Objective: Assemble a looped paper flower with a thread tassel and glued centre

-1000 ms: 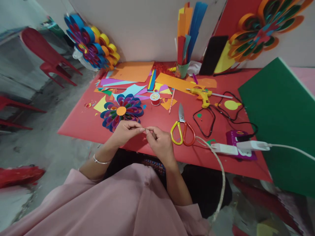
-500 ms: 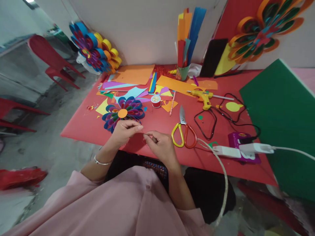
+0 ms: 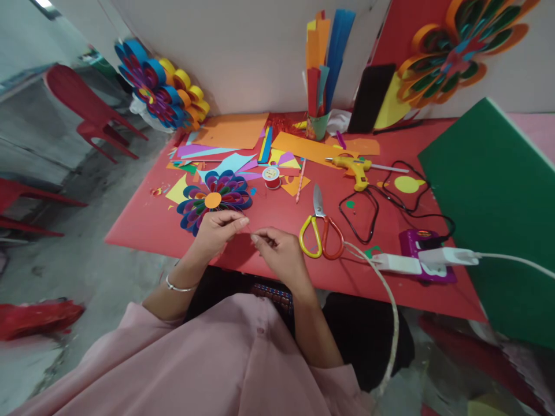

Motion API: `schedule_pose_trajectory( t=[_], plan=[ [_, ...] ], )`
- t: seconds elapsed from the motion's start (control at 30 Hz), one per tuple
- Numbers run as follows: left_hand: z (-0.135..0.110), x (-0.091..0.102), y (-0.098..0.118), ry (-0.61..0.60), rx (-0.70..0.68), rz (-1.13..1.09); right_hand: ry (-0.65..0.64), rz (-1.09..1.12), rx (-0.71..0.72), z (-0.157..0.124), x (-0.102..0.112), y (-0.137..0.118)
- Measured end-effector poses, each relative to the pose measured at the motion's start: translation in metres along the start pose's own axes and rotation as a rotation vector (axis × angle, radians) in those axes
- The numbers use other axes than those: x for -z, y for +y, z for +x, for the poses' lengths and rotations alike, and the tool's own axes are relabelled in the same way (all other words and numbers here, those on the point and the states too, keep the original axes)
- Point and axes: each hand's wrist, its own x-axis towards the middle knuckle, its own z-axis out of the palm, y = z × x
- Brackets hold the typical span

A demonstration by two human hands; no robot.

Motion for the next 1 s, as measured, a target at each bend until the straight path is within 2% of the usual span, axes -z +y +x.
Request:
schedule_pose_trajectory(
  t=[0.13,0.27,0.63,1.0],
  plan=[
    [0.000,0.001,0.002,0.001,0.015,-0.008,0.014,-0.235,0.233,-0.002,0.004,-0.006],
    [-0.001,0.000,0.007,-0.011,0.007,-0.002,0.012,-0.336,0.340,-0.003,0.005,-0.007],
    [0.000,-0.002,-0.003,-0.111,-0.010,-0.018,0.215,-0.325,0.417,-0.001,0.001,-0.002],
    [-0.001,-0.007,0.003,-0.153,0.008,-0.073,0.301,-0.319,0.435,0.001,-0.002,-0.001]
  ],
)
